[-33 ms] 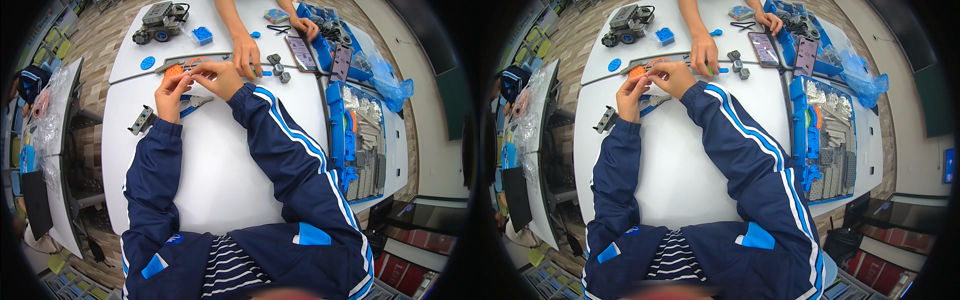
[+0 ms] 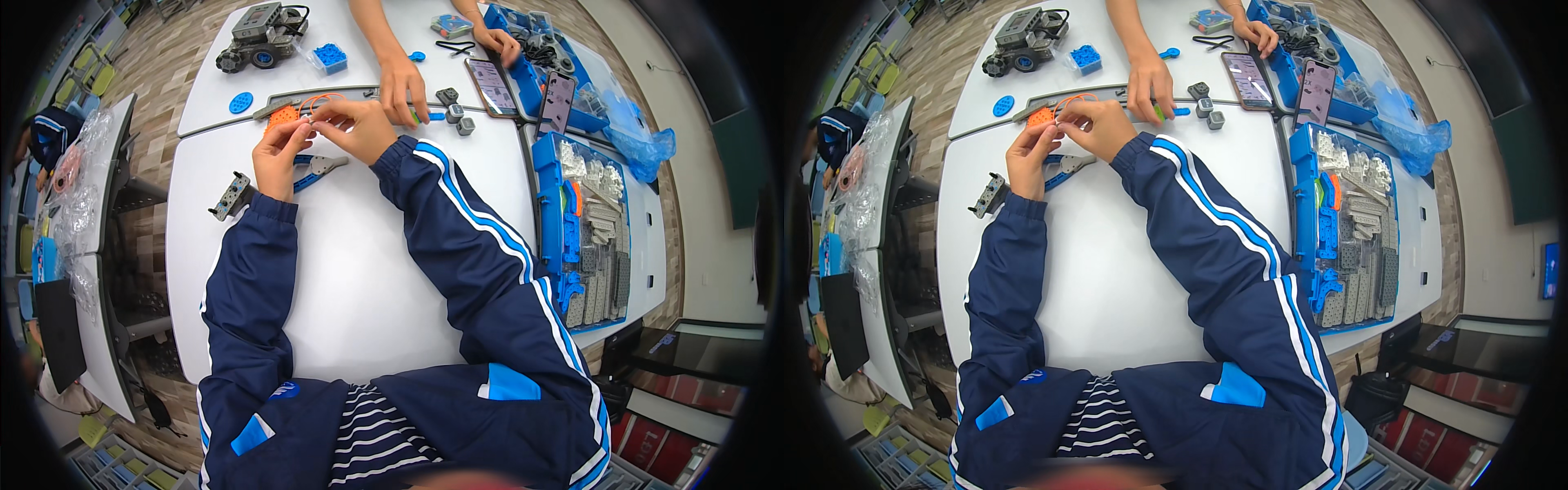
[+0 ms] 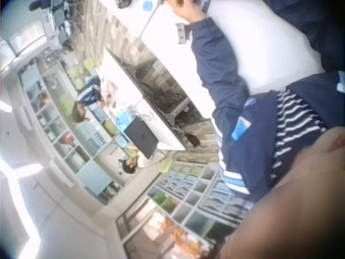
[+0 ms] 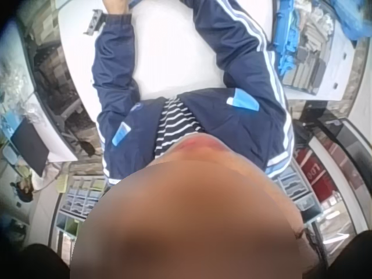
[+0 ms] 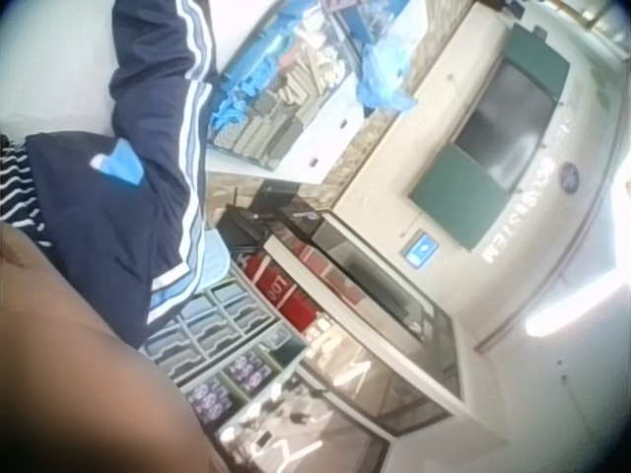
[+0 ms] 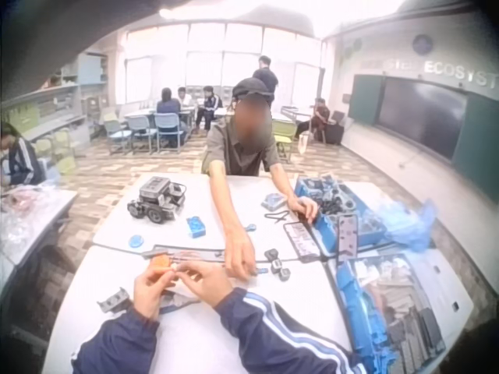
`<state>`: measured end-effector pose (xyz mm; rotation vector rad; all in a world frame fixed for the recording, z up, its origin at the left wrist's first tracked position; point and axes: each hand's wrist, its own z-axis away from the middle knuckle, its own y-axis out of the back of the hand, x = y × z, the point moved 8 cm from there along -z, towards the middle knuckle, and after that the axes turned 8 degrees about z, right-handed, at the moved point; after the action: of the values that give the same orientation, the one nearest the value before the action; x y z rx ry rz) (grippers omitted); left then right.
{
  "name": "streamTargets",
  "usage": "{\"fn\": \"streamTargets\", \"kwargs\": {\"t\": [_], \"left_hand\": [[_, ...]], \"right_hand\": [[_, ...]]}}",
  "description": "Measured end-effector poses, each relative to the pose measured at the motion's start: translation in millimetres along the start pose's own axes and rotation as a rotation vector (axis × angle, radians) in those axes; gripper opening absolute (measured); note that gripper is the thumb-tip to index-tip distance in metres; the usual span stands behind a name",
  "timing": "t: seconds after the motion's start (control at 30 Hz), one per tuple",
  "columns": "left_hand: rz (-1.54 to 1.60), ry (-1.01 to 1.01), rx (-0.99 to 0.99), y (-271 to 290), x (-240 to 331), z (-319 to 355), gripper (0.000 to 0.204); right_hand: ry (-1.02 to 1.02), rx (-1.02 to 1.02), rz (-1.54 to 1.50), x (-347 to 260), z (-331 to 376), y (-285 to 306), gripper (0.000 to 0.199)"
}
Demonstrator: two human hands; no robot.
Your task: The person assembles small mechanical components on a white table, connecting grey and blue plastic pieces by hand. They handle multiple small parts, aligning and snapping them together while occasionally referencing a tablet on the table.
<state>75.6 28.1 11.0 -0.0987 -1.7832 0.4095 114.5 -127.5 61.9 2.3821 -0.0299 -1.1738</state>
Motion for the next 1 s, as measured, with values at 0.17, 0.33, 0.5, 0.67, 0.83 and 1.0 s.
{"fn": "streamTargets", "kwargs": {"t": [0.17, 0.33, 0.5, 0.67, 0.83, 1.0], "left_hand": [[0.003, -0.007, 0.010, 0.3, 0.2, -0.7, 0.020], [0.010, -0.013, 0.008, -1.8, 2.1, -5.9, 0.020], [0.000, -0.011, 0.013, -2.3, 2.8, -5.7, 0.020], [-0.005, -0.020, 0.008, -1.8, 2.3, -6.2, 0.020], [-0.017, -0.027, 0.008, -0.8, 1.0, -6.5, 0.020], [-0.034, -0.026, 0.017, 0.1, -0.2, -7.6, 0.021]], "right_hand": [[-0.002, -0.018, 0.019, -2.2, -1.8, 0.4, 0.014], [0.005, -0.042, 0.018, -1.2, -6.8, 0.9, 0.013], [0.020, -0.066, 0.009, -0.4, -7.3, -1.6, 0.012], [0.031, -0.069, 0.012, 0.5, -7.1, -2.5, 0.011], [0.016, -0.069, 0.009, 0.3, -6.6, -3.8, 0.009], [0.006, -0.071, 0.004, -0.6, -6.0, -4.3, 0.009]]}}
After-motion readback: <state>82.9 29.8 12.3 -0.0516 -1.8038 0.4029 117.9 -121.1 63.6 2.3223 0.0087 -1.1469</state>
